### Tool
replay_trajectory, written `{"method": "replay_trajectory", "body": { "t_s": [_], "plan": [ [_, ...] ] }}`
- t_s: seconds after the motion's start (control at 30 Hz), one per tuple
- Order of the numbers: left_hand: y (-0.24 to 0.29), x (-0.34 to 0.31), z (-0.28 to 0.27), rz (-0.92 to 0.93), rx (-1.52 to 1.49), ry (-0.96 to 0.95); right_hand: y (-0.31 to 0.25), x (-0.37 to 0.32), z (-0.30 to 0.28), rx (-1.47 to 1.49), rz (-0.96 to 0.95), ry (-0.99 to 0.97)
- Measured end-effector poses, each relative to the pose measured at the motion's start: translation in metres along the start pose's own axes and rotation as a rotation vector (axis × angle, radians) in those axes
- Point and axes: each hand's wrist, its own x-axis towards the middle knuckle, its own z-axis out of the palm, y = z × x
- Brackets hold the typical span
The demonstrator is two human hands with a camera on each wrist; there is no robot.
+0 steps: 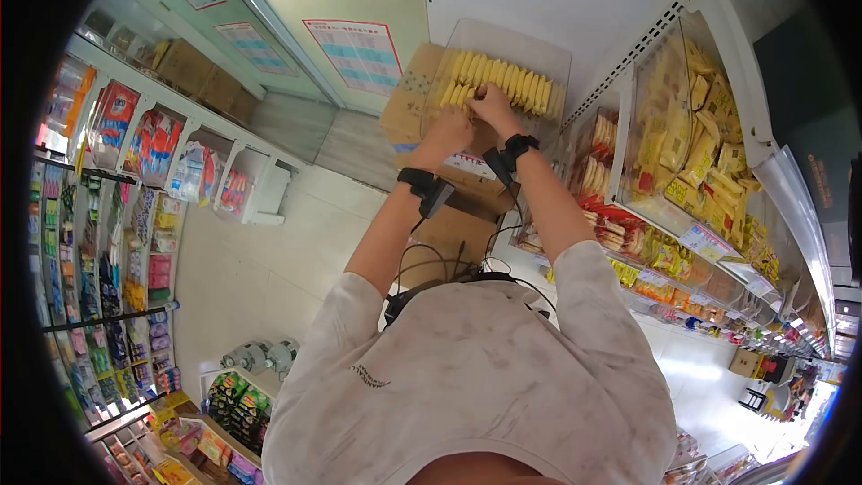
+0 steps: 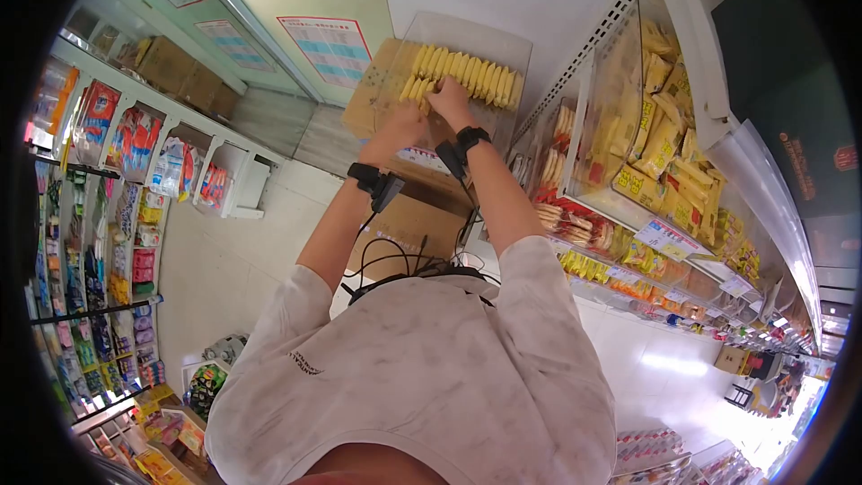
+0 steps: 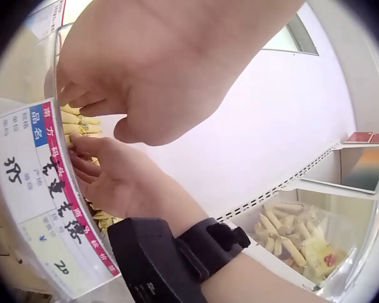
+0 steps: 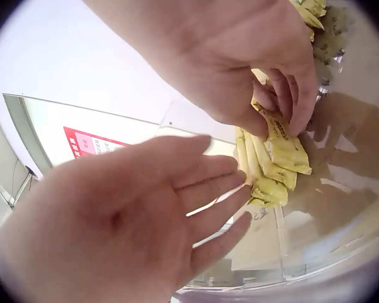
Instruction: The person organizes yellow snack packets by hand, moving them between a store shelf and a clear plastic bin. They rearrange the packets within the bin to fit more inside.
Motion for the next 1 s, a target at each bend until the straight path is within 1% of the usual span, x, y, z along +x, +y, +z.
{"method": "replay_trajectory", "body": {
  "t_s": [0.07, 0.17, 0.27, 0.33, 0.37, 0.47, 0.53, 0.57, 0.67, 0.73, 0.77, 0.83, 0.87, 0.9, 0.93, 0.97, 1.0],
  "plan": [
    [-0.010, 0.007, 0.010, 0.052, 0.066, 0.006, -0.004, -0.004, -0.002, -0.029, 0.002, -0.004],
    [-0.013, 0.014, 0.015, 0.096, 0.090, 0.040, -0.030, -0.012, -0.020, -0.130, 0.066, -0.188],
    [-0.009, 0.011, 0.013, 0.113, 0.095, 0.069, -0.031, -0.019, -0.019, 0.010, 0.099, -0.231],
    [-0.006, 0.004, 0.013, 0.129, 0.061, 0.119, -0.035, -0.030, -0.019, 0.147, 0.116, -0.205],
    [-0.006, 0.001, 0.011, 0.126, 0.071, 0.067, -0.037, -0.035, -0.019, 0.215, 0.124, -0.190],
    [0.020, -0.023, -0.015, 0.130, 0.076, -0.075, -0.055, -0.051, -0.029, 0.380, 0.161, -0.216],
    [0.023, -0.032, -0.017, 0.145, 0.038, -0.148, -0.044, -0.042, -0.029, 0.361, 0.165, -0.300],
    [0.025, -0.034, -0.017, 0.164, 0.044, -0.131, -0.036, -0.039, -0.026, 0.349, 0.167, -0.342],
    [0.022, -0.030, -0.012, 0.213, 0.041, -0.071, -0.025, -0.038, -0.012, 0.483, 0.158, -0.214],
    [0.012, -0.023, -0.001, 0.219, 0.007, -0.034, -0.046, -0.049, -0.029, 0.420, 0.210, -0.287],
    [0.006, -0.018, 0.004, 0.230, 0.084, -0.069, -0.059, -0.058, -0.038, 0.387, 0.237, -0.323],
    [-0.007, -0.005, 0.013, 0.257, 0.238, -0.138, -0.066, -0.070, -0.040, 0.167, 0.153, -0.170],
    [-0.010, -0.003, 0.019, 0.269, 0.242, -0.079, -0.069, -0.079, -0.045, 0.057, 0.112, -0.080],
    [-0.015, -0.002, 0.024, 0.273, 0.244, -0.024, -0.087, -0.097, -0.058, 0.113, 0.086, -0.114],
    [-0.018, -0.003, 0.027, 0.276, 0.243, 0.030, -0.120, -0.125, -0.082, 0.168, 0.062, -0.148],
    [-0.017, -0.007, 0.022, 0.259, 0.204, 0.001, -0.138, -0.141, -0.099, 0.219, 0.041, -0.176],
    [-0.011, -0.008, 0.013, 0.261, 0.160, -0.033, -0.103, -0.131, -0.081, 0.055, -0.058, -0.159]
  ]
}}
